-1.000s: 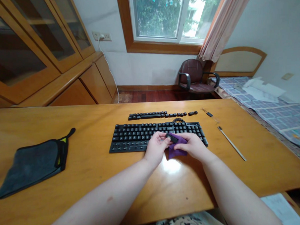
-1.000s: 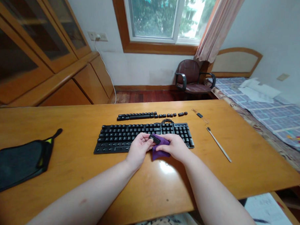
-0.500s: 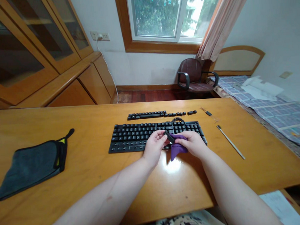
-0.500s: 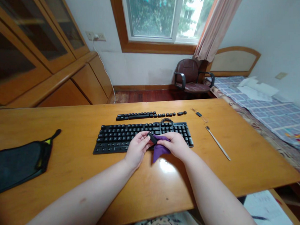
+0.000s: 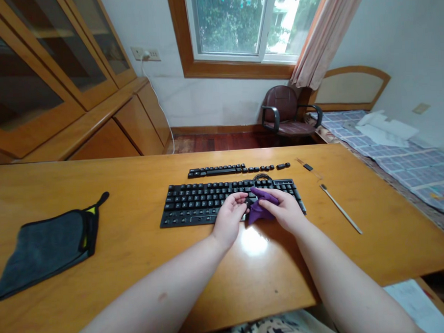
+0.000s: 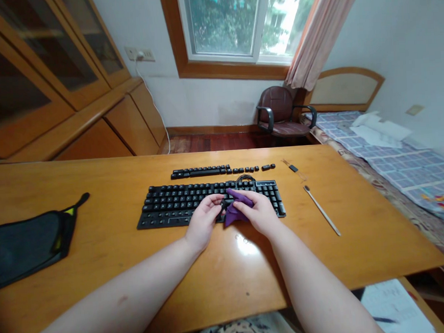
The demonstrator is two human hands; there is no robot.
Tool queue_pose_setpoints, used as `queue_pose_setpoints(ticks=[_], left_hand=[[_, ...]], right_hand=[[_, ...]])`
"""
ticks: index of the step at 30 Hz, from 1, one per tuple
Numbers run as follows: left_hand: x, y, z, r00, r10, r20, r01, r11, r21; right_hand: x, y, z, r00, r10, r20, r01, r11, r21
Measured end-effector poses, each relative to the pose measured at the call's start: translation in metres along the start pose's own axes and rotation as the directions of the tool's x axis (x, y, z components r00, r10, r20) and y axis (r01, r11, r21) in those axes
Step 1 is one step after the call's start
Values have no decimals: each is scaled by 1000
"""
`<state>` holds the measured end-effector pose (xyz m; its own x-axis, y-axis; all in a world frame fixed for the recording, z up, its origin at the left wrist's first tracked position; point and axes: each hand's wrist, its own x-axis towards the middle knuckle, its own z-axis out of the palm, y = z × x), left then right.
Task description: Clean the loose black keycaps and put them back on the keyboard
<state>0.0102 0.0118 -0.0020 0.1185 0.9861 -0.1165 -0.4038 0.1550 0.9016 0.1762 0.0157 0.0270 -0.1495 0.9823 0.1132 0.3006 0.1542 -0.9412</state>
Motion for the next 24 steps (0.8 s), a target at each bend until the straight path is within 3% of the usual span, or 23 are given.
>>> queue_pose_setpoints(ticks=[9,16,24], left_hand=[[-1,3,1,994,96,-45,-91,991,98],[5,-5,-1,999,8,-38,-13,994,-110],[6,-3,0,999,-53,-6,52,989,-140]], right_hand=[[-1,0,1,993,-39,111,34,998,46],[1,1,2,987,-30,156,25,999,36],[1,6,3,994,-54,92,64,991,-114]])
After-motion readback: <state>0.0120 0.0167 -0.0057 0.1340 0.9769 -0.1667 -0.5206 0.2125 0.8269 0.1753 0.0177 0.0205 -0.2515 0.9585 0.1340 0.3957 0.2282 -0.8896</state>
